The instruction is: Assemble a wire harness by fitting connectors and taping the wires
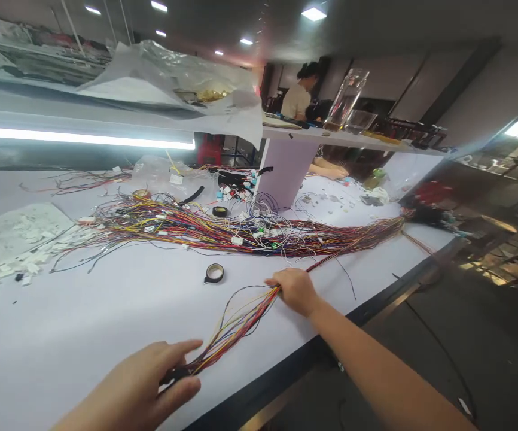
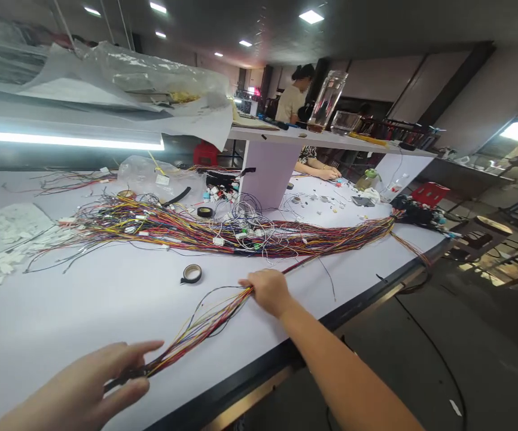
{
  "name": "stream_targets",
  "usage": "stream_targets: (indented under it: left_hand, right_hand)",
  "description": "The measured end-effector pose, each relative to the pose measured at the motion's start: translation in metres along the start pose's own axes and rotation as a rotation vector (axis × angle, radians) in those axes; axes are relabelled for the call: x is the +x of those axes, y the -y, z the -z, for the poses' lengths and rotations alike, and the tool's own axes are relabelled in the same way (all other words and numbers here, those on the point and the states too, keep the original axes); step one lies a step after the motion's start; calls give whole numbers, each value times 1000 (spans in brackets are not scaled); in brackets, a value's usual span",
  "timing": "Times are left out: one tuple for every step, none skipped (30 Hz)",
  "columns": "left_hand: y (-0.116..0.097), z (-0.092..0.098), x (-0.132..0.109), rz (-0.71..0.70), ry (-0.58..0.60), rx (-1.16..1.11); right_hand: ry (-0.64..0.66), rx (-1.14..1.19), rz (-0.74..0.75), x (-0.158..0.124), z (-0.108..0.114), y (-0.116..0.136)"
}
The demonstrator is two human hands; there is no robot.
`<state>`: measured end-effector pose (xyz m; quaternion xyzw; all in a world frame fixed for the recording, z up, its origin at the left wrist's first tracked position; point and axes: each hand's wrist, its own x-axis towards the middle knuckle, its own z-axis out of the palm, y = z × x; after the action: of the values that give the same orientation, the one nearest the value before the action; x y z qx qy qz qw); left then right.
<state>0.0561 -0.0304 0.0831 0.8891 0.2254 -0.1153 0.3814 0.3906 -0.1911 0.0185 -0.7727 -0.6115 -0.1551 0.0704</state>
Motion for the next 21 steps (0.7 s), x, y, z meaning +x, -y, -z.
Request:
stream_targets:
  left_hand:
    - [0, 2, 4, 66, 56, -136]
    - [-1, 4, 10, 128, 104, -267]
    - [-2, 5, 17, 181, 145, -380]
    - [-4, 5, 26, 220, 184, -471]
    - [-6, 4, 36, 252, 223, -558]
    - [-9, 1, 47, 255, 272, -643]
    - [-12, -3, 57, 248, 315, -760]
    - [-15, -8, 67, 244, 349, -906]
    - [-18, -14, 75, 253, 365, -1047]
    - [-20, -18, 81, 268, 358, -1147]
    - [-21, -22, 85, 284, 344, -1221]
    - [-20, -24, 88, 299, 323, -1258]
    - [-19, -24, 88, 309, 305, -1271]
    - [-16, -22, 86, 314, 311, -1271]
    - [-12, -19, 82, 322, 342, -1268]
    - [-6, -16, 78, 339, 388, -1264]
    - [0, -13, 73, 363, 442, -1256]
    - [5, -10, 68, 389, 492, -1245]
    - [11, -8, 63, 413, 519, -1230]
    - [15, -7, 59, 428, 519, -1213]
    - [19, -8, 54, 437, 501, -1184]
  right_hand:
    - [-17, 25, 25, 6, -2, 19]
    - [-34, 47, 45, 10, -3, 35]
    - [-52, 67, 59, 13, -3, 47]
    - [-68, 84, 70, 15, -2, 54]
    - [-83, 99, 79, 16, -1, 58]
    - [-97, 112, 87, 16, 1, 59]
    - [-109, 123, 94, 16, 3, 59]
    - [-119, 132, 99, 15, 5, 57]
    - [-126, 139, 102, 14, 7, 55]
    - [-133, 145, 106, 12, 9, 54]
    - [-139, 151, 110, 11, 10, 52]
    - [-146, 158, 116, 10, 12, 52]
    - [-150, 168, 124, 9, 13, 51]
    - [-153, 177, 133, 7, 13, 51]
    - [-157, 184, 140, 6, 14, 51]
    - [-157, 186, 145, 5, 14, 51]
    - [-151, 183, 148, 4, 14, 51]
    - [-140, 176, 152, 3, 13, 51]
    - [-126, 168, 157, 2, 12, 52]
    - [-108, 162, 164, 1, 11, 53]
    - [-83, 160, 175, 0, 11, 56]
